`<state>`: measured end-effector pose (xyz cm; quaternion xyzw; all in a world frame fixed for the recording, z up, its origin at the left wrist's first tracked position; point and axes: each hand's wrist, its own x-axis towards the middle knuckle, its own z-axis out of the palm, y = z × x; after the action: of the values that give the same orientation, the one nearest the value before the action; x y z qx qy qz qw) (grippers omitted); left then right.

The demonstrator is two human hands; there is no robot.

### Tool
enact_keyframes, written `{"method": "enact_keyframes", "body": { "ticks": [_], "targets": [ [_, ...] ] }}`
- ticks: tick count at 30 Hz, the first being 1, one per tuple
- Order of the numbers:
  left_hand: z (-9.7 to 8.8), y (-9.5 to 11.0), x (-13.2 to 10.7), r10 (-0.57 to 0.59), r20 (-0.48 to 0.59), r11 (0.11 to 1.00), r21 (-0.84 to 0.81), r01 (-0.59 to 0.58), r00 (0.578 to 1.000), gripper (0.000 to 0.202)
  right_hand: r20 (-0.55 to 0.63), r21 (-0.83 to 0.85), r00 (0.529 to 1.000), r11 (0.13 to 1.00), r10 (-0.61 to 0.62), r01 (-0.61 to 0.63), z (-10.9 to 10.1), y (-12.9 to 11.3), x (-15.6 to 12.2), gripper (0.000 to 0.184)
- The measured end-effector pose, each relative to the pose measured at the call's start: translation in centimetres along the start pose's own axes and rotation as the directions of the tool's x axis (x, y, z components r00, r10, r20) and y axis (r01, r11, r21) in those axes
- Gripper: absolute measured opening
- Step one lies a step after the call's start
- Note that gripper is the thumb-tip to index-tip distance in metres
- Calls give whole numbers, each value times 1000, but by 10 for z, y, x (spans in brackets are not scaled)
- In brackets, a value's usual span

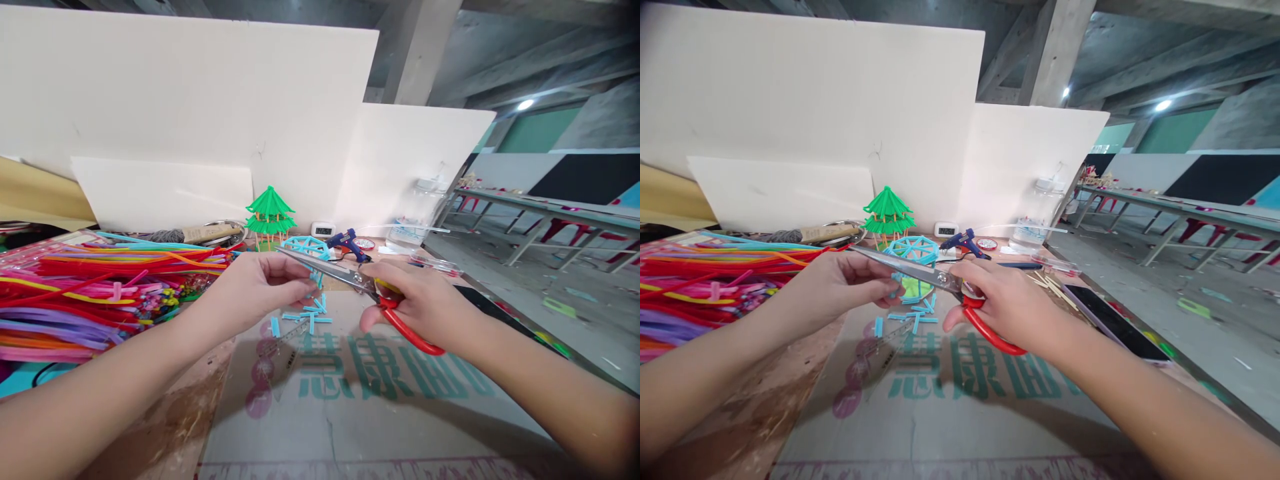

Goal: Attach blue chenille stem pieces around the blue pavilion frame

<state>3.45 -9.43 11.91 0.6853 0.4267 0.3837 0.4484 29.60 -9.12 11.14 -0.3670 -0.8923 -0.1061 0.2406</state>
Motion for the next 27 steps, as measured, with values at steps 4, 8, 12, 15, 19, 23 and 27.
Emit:
{"method": "enact_keyframes", "body": {
  "ticks": [4, 8, 12, 15, 19, 23, 27],
  "targets": [
    [-2, -3, 2, 11, 18, 1000, -14, -11, 1000, 17, 10, 59, 988, 986, 154, -154, -4, 5, 4, 55],
    [-10, -2, 3, 10, 52, 1000, -15, -9, 999, 20, 168, 67, 964, 973, 206, -219, -13, 20, 6, 54],
    [-19, 2, 2, 0, 109, 997, 78, -9, 994, 23, 415, 1, 893, 981, 175, -193, -15, 31, 1, 46],
    [-20, -2, 4, 18, 164, 966, 250, -60, 986, 22, 554, 63, 827, 986, 93, -153, -9, 27, -1, 34],
    [-13, -23, 12, -6, 198, 880, 467, -89, 980, 14, 568, 24, 819, 993, 79, -113, 5, 16, -2, 26],
    [-11, -44, 20, 25, 202, 794, 591, -142, 979, 17, 512, 42, 859, 998, 22, -51, 18, 16, -5, 33],
    [-13, -51, 21, 115, 204, 726, 650, -222, 972, 20, 515, 110, 857, 993, -28, -34, 19, 20, -7, 40]
  ]
}}
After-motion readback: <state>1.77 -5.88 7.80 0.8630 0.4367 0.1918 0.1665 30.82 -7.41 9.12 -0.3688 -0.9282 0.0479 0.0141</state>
